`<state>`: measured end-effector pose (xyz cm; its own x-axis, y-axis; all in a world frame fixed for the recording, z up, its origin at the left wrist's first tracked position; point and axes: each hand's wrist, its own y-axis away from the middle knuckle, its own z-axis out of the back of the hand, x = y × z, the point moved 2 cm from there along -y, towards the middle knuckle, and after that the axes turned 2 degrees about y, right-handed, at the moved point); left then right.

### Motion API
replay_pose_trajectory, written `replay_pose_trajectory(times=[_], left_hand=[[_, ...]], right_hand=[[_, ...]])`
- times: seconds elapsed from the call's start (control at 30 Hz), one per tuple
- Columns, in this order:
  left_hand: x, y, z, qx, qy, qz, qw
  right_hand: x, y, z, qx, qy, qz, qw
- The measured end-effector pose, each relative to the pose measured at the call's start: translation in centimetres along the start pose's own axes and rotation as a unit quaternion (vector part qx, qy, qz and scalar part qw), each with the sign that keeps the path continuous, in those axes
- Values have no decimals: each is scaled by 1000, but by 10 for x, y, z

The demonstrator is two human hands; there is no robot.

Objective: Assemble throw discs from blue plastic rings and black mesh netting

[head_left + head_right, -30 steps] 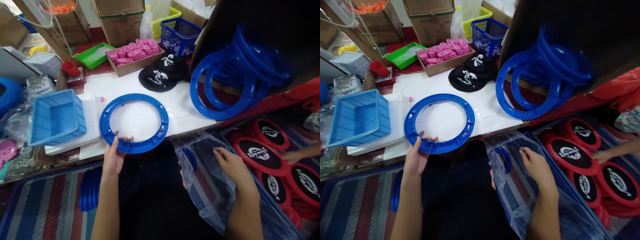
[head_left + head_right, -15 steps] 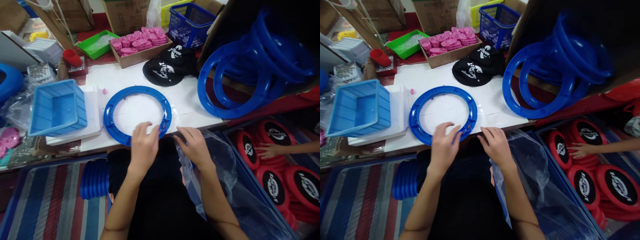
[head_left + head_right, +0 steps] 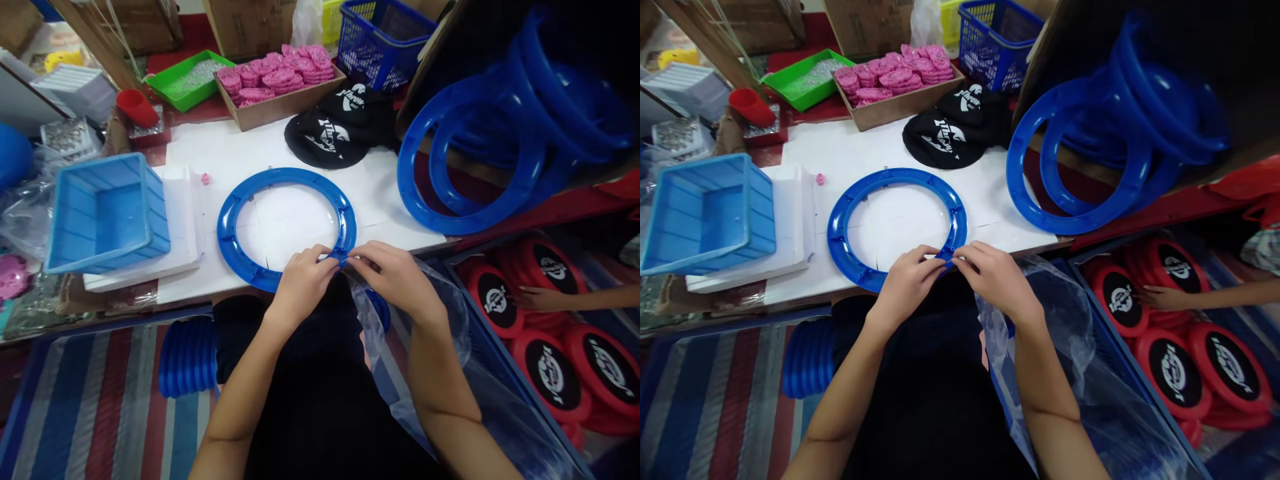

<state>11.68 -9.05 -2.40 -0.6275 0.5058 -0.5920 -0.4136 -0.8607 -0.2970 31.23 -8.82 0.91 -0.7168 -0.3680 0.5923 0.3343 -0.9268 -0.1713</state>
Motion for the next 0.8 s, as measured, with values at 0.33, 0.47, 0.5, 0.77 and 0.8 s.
replay_pose_trajectory(times=[0.33, 0.47, 0.5, 0.77, 0.8], left_hand=[[-14, -2, -6, -40, 4, 165, 985], [-17, -4, -9, -51, -14, 170, 984], [-17, -5, -9, -52, -18, 169, 984], [-20, -10, -9, -65, 2, 226, 972], [-21, -11, -9, -67, 12, 236, 969]], right_hand=[[-3, -41, -3, 85, 42, -62, 994], [-6, -31, -7, 62, -2, -115, 991], [-7, -29, -8, 56, -14, -120, 991], [-21, -17, -17, 10, -103, -143, 984], [-22, -16, -18, 5, -109, -145, 983]])
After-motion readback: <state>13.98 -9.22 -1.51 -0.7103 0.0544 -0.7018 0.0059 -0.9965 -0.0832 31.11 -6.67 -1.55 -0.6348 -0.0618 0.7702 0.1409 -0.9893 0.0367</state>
